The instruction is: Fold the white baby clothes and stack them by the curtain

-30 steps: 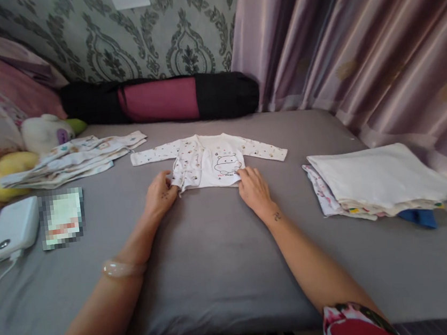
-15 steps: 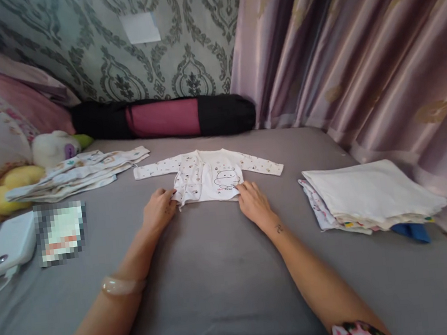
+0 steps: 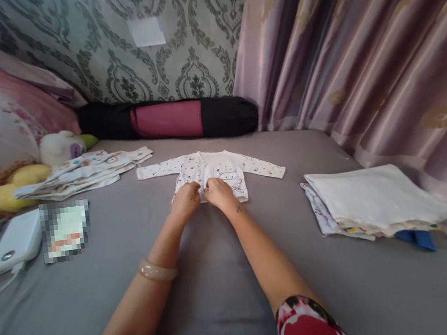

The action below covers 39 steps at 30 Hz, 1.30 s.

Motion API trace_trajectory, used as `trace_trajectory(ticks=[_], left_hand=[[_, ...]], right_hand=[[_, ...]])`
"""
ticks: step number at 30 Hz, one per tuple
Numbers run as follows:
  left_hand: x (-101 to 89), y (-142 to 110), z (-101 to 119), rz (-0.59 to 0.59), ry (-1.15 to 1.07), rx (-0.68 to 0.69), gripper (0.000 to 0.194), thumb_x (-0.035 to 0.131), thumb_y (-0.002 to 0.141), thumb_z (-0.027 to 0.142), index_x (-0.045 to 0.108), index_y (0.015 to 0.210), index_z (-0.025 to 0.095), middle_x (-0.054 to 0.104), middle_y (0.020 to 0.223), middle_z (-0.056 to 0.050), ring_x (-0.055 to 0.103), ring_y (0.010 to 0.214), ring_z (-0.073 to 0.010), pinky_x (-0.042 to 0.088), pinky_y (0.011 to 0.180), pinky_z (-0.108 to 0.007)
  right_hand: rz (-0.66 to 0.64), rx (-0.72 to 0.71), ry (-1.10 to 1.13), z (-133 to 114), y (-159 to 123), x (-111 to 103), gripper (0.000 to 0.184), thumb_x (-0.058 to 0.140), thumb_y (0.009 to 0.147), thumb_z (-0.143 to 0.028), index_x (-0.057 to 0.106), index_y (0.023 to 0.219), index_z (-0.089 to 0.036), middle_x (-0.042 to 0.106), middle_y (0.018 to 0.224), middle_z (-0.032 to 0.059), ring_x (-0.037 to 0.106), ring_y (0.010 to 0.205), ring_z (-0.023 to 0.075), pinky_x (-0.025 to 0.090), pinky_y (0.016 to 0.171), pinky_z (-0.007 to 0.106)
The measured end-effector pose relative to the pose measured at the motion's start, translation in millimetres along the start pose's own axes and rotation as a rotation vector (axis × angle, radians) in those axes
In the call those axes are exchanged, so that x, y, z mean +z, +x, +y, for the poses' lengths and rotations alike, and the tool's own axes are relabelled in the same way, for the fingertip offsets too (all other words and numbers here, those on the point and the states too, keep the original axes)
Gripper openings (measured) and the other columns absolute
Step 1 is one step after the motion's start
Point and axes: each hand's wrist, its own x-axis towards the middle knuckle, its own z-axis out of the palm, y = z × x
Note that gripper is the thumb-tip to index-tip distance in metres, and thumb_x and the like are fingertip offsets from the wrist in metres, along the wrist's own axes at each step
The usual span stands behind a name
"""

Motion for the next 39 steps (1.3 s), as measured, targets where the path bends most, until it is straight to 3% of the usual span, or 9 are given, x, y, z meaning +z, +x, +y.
trace_trajectory(ticks=[5,10,13,16,19,28,31,34,39], left_hand=[[18.9,-2,-13,0.074,0.074,-0.022,0.028,0.042,0.092,0.030,0.063,0.101,0.014,0.064,0.103,-0.015,0.061,0.100,-0.0252,0.044,0.085,-0.033],[14.9,-3,-16,0.064,0.022,-0.021,0.026,0.055,0.083,0.032,0.059,0.102,0.015,0.063,0.100,-0.012,0.059,0.098,-0.0242,0.044,0.084,-0.032],[13.0,-2,-15,0.041,0.009,-0.024,0.025,0.057,0.081,0.031,0.060,0.100,0.016,0.063,0.100,-0.012,0.059,0.098,-0.0238,0.044,0.085,-0.032],[12.0,-1,-16,0.033,0.028,-0.014,0.020,0.053,0.083,0.025,0.063,0.097,0.016,0.063,0.099,-0.011,0.059,0.098,-0.0228,0.044,0.085,-0.031],[10.4,-1,-15,0.033,0.059,-0.020,0.021,0.047,0.085,0.021,0.066,0.094,0.016,0.064,0.097,-0.012,0.061,0.094,-0.0224,0.044,0.080,-0.029],[16.0,-1,4,0.174,-0.027,0.078,0.026,0.042,0.092,0.023,0.067,0.096,0.018,0.066,0.092,-0.009,0.061,0.091,-0.0210,0.044,0.081,-0.030],[23.5,1,13,0.132,-0.153,0.095,0.027,0.041,0.094,0.023,0.066,0.100,0.017,0.067,0.095,-0.009,0.061,0.090,-0.0196,0.044,0.081,-0.029],[28.8,3,17,0.083,-0.229,0.097,0.028,0.041,0.094,0.022,0.066,0.103,0.017,0.068,0.100,-0.010,0.061,0.094,-0.0201,0.045,0.082,-0.030],[33.2,3,17,0.013,-0.210,0.123,0.031,0.038,0.094,0.021,0.068,0.097,0.015,0.066,0.097,-0.012,0.061,0.095,-0.0221,0.045,0.082,-0.031]], right_hand=[[-0.038,0.051,0.027,9,10,10,0.041,0.063,0.083,-0.043,0.061,0.112,-0.015,0.063,0.119,0.0149,0.061,0.106,0.0252,0.043,0.082,0.029],[-0.042,0.011,0.083,21,21,7,0.015,0.060,0.081,-0.023,0.067,0.094,-0.017,0.070,0.101,0.0100,0.063,0.098,0.0212,0.042,0.077,0.025],[-0.051,0.032,0.211,30,27,6,0.010,0.059,0.078,-0.018,0.068,0.082,-0.017,0.070,0.080,0.0057,0.065,0.080,0.0176,0.043,0.069,0.023],[-0.073,0.115,0.436,38,30,6,0.010,0.056,0.078,-0.018,0.066,0.078,-0.017,0.058,0.055,-0.0026,0.056,0.052,0.0118,0.041,0.056,0.021],[0.001,0.167,0.655,39,30,4,0.010,0.054,0.077,-0.017,0.065,0.078,-0.017,0.050,0.051,-0.0067,0.047,0.042,0.0082,0.036,0.046,0.019],[0.093,0.171,0.857,26,29,-6,0.014,0.054,0.078,-0.025,0.064,0.076,-0.016,0.047,0.051,-0.0074,0.041,0.042,0.0077,0.032,0.043,0.019],[0.166,0.104,0.813,28,32,-3,0.017,0.054,0.079,-0.027,0.066,0.079,-0.016,0.056,0.058,-0.0046,0.048,0.049,0.0092,0.039,0.050,0.020],[0.238,0.044,0.708,30,34,0,0.016,0.055,0.079,-0.025,0.068,0.079,-0.016,0.066,0.072,-0.0003,0.060,0.067,0.0128,0.046,0.067,0.022],[0.202,0.031,0.585,24,31,-1,0.015,0.055,0.081,-0.021,0.070,0.082,-0.017,0.070,0.081,0.0017,0.064,0.079,0.0143,0.046,0.075,0.022]])
